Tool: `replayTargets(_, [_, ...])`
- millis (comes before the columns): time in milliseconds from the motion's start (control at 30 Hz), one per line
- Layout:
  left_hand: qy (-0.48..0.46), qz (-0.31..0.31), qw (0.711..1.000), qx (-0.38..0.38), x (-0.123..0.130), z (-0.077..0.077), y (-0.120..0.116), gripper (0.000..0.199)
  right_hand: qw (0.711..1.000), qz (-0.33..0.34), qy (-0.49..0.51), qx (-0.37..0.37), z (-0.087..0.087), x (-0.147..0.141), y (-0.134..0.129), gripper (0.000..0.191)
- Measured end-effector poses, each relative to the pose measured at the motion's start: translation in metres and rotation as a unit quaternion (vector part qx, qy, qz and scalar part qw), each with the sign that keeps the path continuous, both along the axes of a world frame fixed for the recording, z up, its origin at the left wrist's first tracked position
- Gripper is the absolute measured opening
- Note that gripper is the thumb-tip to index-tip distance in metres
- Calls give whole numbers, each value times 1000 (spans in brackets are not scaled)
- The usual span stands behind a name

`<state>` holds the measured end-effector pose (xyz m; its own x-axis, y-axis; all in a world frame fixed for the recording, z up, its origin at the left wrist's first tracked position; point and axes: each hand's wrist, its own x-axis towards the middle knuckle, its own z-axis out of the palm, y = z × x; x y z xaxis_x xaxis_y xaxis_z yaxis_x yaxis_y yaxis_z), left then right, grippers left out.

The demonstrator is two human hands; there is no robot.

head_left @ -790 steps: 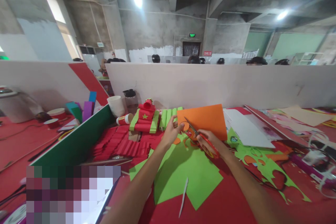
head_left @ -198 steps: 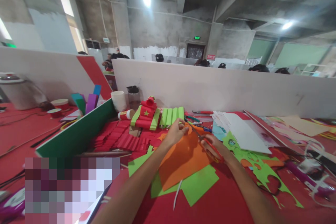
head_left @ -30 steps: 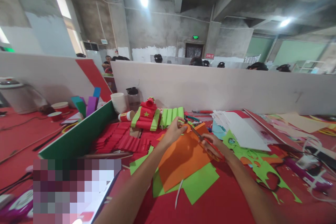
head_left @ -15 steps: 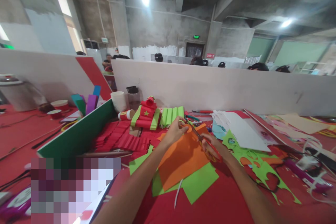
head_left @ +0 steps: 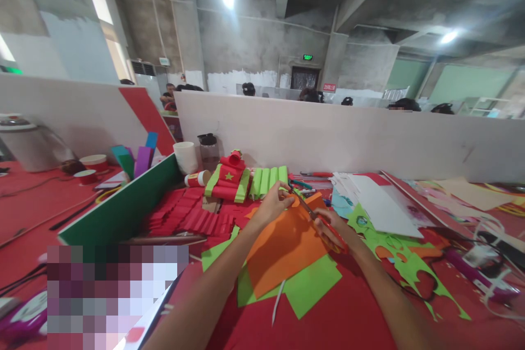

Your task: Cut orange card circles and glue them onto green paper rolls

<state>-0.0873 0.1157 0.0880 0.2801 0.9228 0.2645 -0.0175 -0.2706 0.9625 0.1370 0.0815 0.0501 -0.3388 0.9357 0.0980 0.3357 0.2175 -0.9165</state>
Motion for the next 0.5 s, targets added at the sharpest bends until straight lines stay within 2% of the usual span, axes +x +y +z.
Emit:
replayTargets(133, [2,-13,1000,-6,-2,0,1,32,1000,14,5,-10,3,-1,-2,56])
replayTargets(300, [4,-27,1000,-10,-3,-1,2,33,998,25,4,-57,2,1,1,60])
replayTargets(500, [2,-25,1000,-18,-3,-1,2,38,1000,25,-4,-15,5,0,-2,54])
